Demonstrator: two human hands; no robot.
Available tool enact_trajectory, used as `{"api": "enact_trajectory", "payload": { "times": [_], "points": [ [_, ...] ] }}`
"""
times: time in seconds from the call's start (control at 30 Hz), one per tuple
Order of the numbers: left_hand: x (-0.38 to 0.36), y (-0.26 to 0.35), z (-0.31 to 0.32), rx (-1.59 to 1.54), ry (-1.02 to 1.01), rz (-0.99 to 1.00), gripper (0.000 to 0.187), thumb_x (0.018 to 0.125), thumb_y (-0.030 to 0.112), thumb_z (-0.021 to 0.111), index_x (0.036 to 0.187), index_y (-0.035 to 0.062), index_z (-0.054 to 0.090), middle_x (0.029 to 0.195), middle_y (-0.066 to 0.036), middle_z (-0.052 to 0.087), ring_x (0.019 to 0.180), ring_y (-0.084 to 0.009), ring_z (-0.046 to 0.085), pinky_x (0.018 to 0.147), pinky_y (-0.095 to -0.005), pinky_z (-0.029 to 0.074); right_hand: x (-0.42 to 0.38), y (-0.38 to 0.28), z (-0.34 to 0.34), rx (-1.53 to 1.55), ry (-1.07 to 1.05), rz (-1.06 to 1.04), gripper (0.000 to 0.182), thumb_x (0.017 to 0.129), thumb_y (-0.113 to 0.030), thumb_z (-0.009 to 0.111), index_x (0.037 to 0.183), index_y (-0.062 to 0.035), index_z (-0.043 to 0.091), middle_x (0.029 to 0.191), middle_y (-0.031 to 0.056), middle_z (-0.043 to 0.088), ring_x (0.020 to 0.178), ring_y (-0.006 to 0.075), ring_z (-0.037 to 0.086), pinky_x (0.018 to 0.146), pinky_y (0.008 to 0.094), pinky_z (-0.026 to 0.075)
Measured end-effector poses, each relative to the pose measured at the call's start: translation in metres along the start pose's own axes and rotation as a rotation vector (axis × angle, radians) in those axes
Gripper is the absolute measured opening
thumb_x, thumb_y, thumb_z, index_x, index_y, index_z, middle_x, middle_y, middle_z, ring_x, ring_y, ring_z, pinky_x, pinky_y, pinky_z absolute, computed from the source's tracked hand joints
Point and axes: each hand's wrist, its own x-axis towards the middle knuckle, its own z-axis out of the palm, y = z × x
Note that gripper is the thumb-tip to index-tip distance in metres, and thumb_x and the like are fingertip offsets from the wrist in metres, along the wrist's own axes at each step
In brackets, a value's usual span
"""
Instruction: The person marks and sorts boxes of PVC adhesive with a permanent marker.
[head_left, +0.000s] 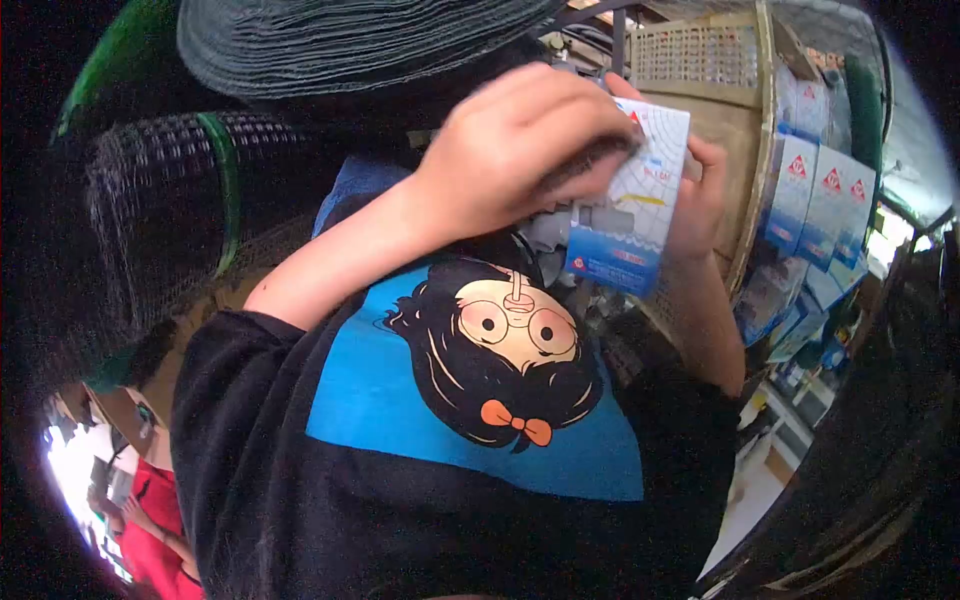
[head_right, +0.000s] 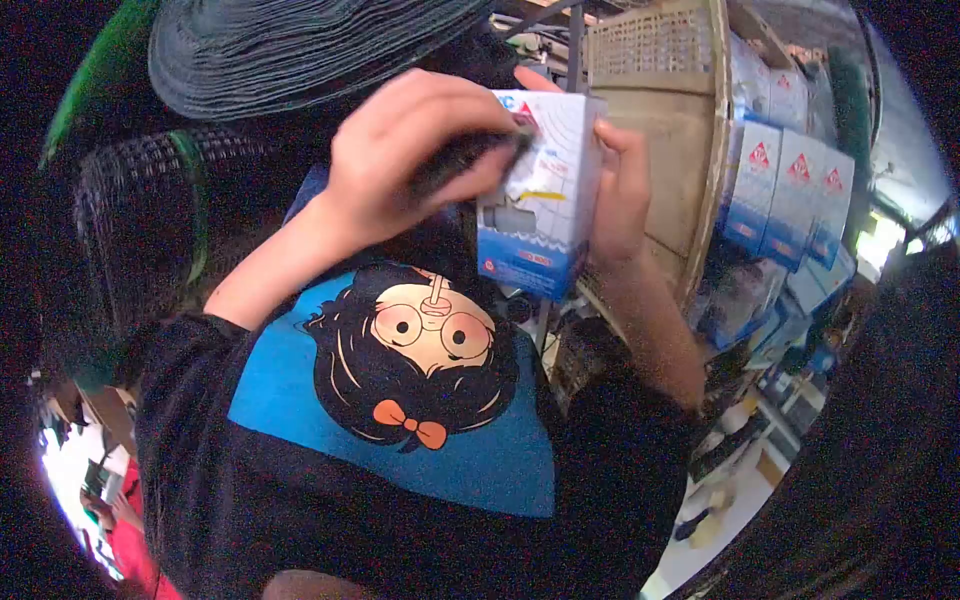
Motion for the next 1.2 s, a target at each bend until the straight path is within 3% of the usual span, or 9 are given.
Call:
{"api": "enact_trajectory", "payload": {
  "times": [0.23, 0.37, 0.4, 0.53, 0.63, 0.77, 0.97, 1.1, 1.2],
  "points": [
    [0.002, 0.009, -0.004, -0.006, -0.108, -0.051, 0.029, 0.070, 0.002, 0.083, 0.095, 0.0020, 0.070, 0.088, -0.009, 0.070, 0.078, -0.0244, 0.068, 0.070, -0.0326, 0.055, -0.001, 0.005, -0.002, -0.234, -0.027, -0.087, 0.075, 0.092, -0.045, 0.033, 0.153, -0.0005, 0.029, 0.133, 0.0161, 0.058, 0.119, 0.0238, 0.057, 0.104, 0.0364, 0.043],
    [0.014, 0.005, -0.013, -0.008, -0.075, -0.039, 0.026, 0.073, 0.004, 0.083, 0.095, 0.0015, 0.070, 0.087, -0.011, 0.070, 0.077, -0.0241, 0.068, 0.070, -0.0308, 0.054, -0.007, 0.015, -0.006, -0.250, -0.001, -0.243, 0.077, 0.090, -0.041, 0.041, 0.154, 0.0002, 0.027, 0.134, 0.0155, 0.057, 0.121, 0.0222, 0.055, 0.107, 0.0347, 0.040],
    [0.013, 0.006, -0.016, -0.015, -0.086, -0.093, 0.025, 0.074, 0.004, 0.082, 0.096, 0.0013, 0.070, 0.087, -0.010, 0.070, 0.077, -0.0225, 0.068, 0.071, -0.0298, 0.054, -0.008, 0.014, -0.003, -0.290, 0.067, -0.303, 0.087, 0.082, -0.038, 0.051, 0.155, 0.0003, 0.022, 0.134, 0.0169, 0.056, 0.119, 0.0214, 0.056, 0.105, 0.0338, 0.042],
    [0.010, 0.011, -0.032, -0.108, -0.095, -0.312, 0.020, 0.079, 0.005, 0.080, 0.096, 0.0007, 0.071, 0.088, -0.009, 0.071, 0.080, -0.0164, 0.069, 0.072, -0.0268, 0.053, -0.015, -0.001, -0.004, -0.768, 0.018, -0.511, 0.111, 0.065, -0.026, 0.062, 0.156, 0.0028, 0.005, 0.124, 0.0203, 0.057, 0.109, 0.0239, 0.061, 0.097, 0.0350, 0.047],
    [0.012, 0.015, -0.034, -0.134, -0.144, -0.424, 0.017, 0.080, 0.006, 0.079, 0.095, 0.0014, 0.072, 0.087, -0.007, 0.072, 0.079, -0.0147, 0.068, 0.071, -0.0264, 0.053, -0.015, 0.000, -0.005, -0.811, -0.065, -0.574, 0.113, 0.065, -0.024, 0.065, 0.155, 0.0053, 0.003, 0.120, 0.0200, 0.058, 0.107, 0.0251, 0.060, 0.098, 0.0350, 0.045],
    [0.011, 0.028, -0.038, -0.234, -0.259, -0.294, 0.022, 0.074, 0.005, 0.082, 0.093, 0.0041, 0.073, 0.083, -0.009, 0.070, 0.076, -0.0220, 0.068, 0.070, -0.0309, 0.053, -0.012, -0.001, -0.010, -0.950, -0.133, -0.600, 0.117, 0.063, -0.022, 0.068, 0.155, 0.0058, 0.001, 0.118, 0.0205, 0.058, 0.105, 0.0258, 0.060, 0.099, 0.0350, 0.044],
    [0.006, 0.016, -0.044, -0.063, -0.203, -0.381, 0.018, 0.077, 0.009, 0.080, 0.094, 0.0055, 0.072, 0.084, -0.008, 0.070, 0.078, -0.0234, 0.069, 0.070, -0.0323, 0.053, -0.011, -0.006, -0.002, -1.171, -0.226, -0.692, 0.120, 0.059, -0.014, 0.070, 0.155, 0.0046, 0.001, 0.116, 0.0204, 0.060, 0.106, 0.0270, 0.060, 0.099, 0.0360, 0.045],
    [0.012, 0.033, -0.051, -0.182, -0.338, -0.345, 0.019, 0.074, 0.006, 0.081, 0.091, 0.0056, 0.072, 0.082, -0.009, 0.069, 0.079, -0.0256, 0.068, 0.071, -0.0347, 0.053, -0.011, -0.008, -0.001, -1.221, -0.243, -0.734, 0.119, 0.059, -0.014, 0.072, 0.156, 0.0032, 0.004, 0.114, 0.0204, 0.061, 0.104, 0.0277, 0.062, 0.096, 0.0360, 0.047],
    [0.016, 0.028, -0.043, -0.181, -0.276, -0.296, 0.017, 0.077, 0.008, 0.079, 0.093, 0.0053, 0.071, 0.085, -0.009, 0.069, 0.080, -0.0258, 0.068, 0.072, -0.0346, 0.053, -0.009, -0.005, -0.006, -1.215, -0.281, -0.703, 0.119, 0.059, -0.017, 0.076, 0.156, 0.0018, 0.009, 0.113, 0.0193, 0.063, 0.101, 0.0288, 0.064, 0.094, 0.0363, 0.049]
  ]
}}
